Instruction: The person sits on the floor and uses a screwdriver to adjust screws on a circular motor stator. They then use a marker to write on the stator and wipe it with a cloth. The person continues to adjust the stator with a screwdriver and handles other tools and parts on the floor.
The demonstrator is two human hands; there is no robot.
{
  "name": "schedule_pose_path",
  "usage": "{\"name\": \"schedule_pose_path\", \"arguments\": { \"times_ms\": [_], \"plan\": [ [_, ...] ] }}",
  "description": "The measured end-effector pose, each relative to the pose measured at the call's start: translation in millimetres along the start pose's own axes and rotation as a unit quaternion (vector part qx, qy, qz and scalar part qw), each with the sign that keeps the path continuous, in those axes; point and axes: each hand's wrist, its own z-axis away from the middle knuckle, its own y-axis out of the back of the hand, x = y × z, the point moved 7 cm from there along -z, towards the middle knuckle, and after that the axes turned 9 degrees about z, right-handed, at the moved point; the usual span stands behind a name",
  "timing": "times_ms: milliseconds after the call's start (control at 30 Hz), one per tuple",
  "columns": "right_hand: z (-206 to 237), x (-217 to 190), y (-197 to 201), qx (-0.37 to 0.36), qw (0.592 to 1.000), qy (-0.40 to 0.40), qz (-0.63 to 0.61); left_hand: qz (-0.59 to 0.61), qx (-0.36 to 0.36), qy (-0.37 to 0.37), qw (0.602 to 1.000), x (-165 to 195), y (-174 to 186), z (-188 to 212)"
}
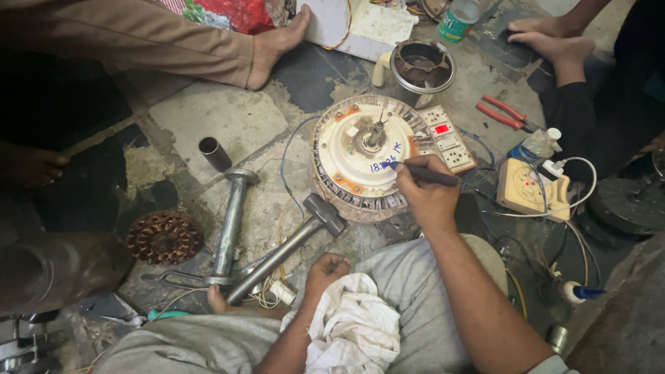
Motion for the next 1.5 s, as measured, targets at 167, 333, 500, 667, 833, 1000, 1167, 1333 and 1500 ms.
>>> {"name": "schedule_pose_path", "arguments": {
  "times_ms": [167,333,500,667,833,1000,1167,1333,1500],
  "plan": [
    [0,0,1,-0.002,1.0,-0.016,-0.01,-0.001,0.0,-0.005,1.0,5,-2,1],
    [0,2,19,0.078,0.997,-0.006,0.018,0.004,-0.006,-0.006,1.0,8,-3,3],
    [0,21,25,0.101,0.995,-0.022,-0.003,0.017,0.015,-0.028,0.999,10,0,3],
    [6,21,26,0.097,0.995,-0.01,-0.016,-0.084,0.039,-0.127,0.988,50,4,4],
    [55,-21,9,-0.025,0.999,0.027,-0.025,0.168,0.083,-0.06,0.981,111,11,27],
    [118,-50,-2,-0.124,0.991,-0.043,-0.002,0.191,0.048,-0.099,0.975,169,5,52],
    [132,-68,-7,-0.14,0.988,0.02,-0.058,0.144,-0.007,-0.094,0.985,171,-3,65],
    [145,-59,-18,-0.182,0.978,-0.032,-0.096,0.265,-0.06,-0.02,0.962,155,-5,68],
    [149,-44,-16,-0.156,0.98,-0.092,-0.085,0.326,-0.066,-0.007,0.943,149,-1,69]
  ]
}}
